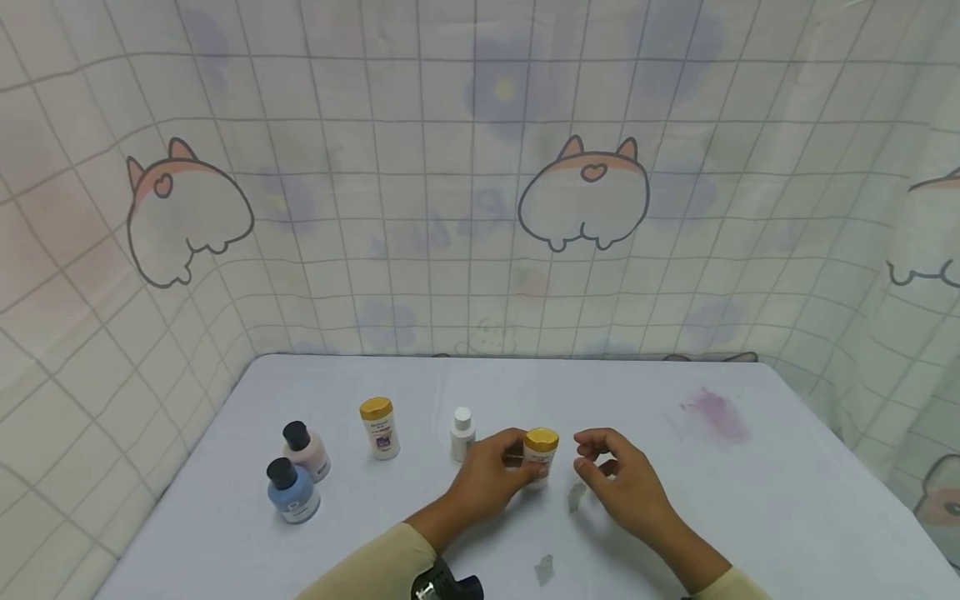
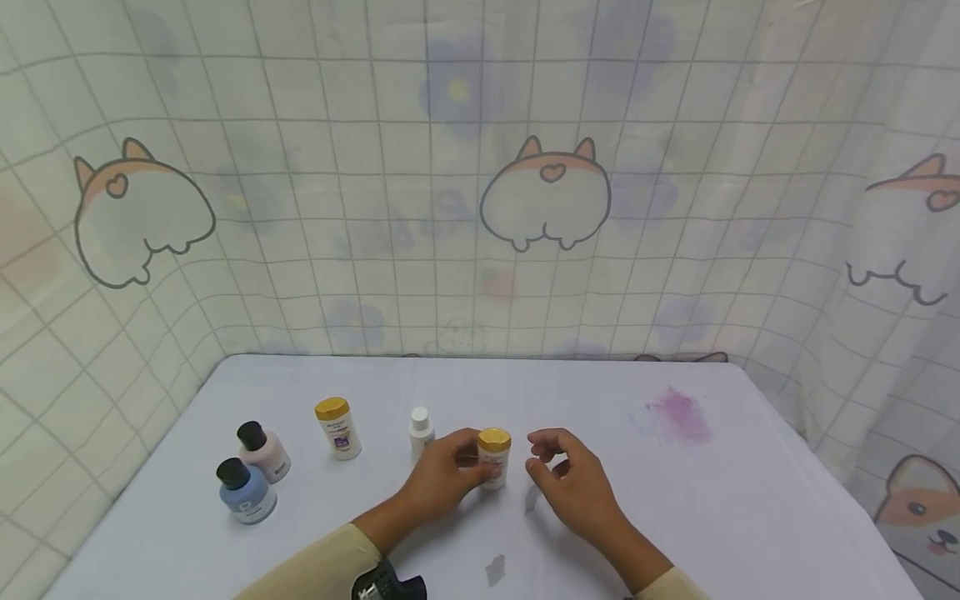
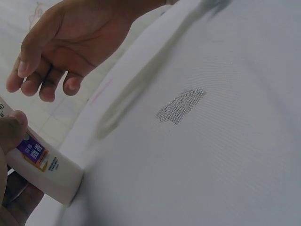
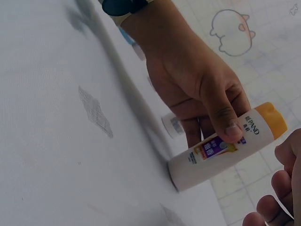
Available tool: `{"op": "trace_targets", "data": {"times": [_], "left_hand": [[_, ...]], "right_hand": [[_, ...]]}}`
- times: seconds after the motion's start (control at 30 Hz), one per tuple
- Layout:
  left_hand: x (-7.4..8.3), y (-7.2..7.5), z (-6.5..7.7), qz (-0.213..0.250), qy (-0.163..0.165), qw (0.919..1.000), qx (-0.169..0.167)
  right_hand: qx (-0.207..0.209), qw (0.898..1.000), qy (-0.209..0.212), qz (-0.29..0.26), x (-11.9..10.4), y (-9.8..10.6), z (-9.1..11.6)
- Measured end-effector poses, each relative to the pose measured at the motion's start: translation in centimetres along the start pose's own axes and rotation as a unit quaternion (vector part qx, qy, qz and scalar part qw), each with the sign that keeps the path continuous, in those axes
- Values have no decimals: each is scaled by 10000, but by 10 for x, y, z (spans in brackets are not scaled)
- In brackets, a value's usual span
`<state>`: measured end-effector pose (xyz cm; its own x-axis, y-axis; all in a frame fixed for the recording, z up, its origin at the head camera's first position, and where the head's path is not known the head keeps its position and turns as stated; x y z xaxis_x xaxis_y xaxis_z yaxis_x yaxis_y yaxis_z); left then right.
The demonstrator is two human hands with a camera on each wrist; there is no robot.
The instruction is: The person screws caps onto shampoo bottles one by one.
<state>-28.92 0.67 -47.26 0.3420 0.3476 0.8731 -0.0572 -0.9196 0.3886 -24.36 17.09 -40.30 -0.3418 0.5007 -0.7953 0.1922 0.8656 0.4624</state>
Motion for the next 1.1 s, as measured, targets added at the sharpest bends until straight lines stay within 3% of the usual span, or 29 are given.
{"op": "trace_targets", "data": {"times": [0.47, 0.7, 1.1], "left_hand": [[1, -7, -20, -274, 161, 9994, 139], [-3, -10, -24, -357, 269, 9989, 172], [-2, -14, -26, -270, 306, 9990, 182]], "right_hand": [[151, 9999, 54, 36, 8, 5, -2], [158, 9998, 109, 7, 48, -2, -7], [177, 9998, -30, 4, 55, -4, -8]]}}
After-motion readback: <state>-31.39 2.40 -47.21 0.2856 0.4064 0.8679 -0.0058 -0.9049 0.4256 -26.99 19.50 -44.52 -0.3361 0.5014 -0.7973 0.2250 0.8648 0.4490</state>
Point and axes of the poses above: each hand's wrist, its own z-axis away from the middle knuckle, its own y-axis out of the back of the hand, x = y × z, the point moved 8 cm from there along -z, towards the middle knuckle, and after that the axes turned 10 degrees about x, right-handed, at the moved point
